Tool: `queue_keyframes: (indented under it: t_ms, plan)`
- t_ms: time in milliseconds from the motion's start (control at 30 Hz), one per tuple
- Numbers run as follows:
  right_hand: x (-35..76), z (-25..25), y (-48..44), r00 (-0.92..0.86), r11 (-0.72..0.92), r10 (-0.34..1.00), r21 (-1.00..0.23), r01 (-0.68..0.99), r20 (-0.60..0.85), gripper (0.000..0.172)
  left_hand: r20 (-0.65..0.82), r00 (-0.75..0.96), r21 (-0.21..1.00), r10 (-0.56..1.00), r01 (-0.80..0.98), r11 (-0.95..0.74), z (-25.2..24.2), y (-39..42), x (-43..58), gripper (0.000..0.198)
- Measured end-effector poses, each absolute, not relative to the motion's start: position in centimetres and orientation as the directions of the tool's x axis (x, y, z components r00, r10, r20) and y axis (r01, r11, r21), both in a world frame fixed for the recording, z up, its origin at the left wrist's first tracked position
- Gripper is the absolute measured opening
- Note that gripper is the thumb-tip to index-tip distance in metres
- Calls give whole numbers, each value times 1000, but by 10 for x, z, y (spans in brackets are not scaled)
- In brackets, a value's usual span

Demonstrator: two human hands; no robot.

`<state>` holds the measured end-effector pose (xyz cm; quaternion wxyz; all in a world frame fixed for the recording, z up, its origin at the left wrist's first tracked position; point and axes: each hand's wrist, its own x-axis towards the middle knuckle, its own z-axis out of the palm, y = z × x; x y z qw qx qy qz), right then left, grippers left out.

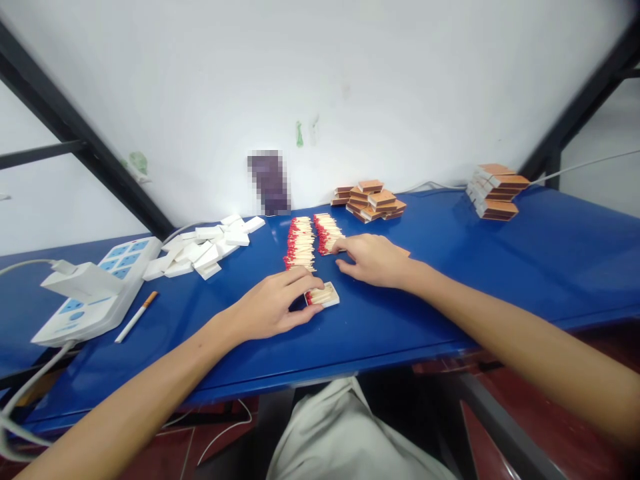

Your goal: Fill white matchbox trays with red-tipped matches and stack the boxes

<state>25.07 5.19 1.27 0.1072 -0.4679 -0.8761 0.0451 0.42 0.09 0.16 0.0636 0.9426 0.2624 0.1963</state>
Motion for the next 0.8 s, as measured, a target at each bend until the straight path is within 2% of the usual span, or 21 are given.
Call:
queue_keyframes:
  t_ms: [167, 367, 800]
  plan:
    - [250, 10, 52, -528, 529, 848, -156, 834, 57, 34, 350, 787, 199, 507, 467, -862, 3, 0, 5, 23]
    - [248, 11, 51, -450, 459, 888, -114, 881, 98, 32, 368, 791, 170, 489, 459, -872, 4, 1, 7, 20]
    - [247, 14, 50, -406, 415, 910, -130, 901, 85, 32, 352, 794, 148, 495, 475, -867, 3, 1, 4, 20]
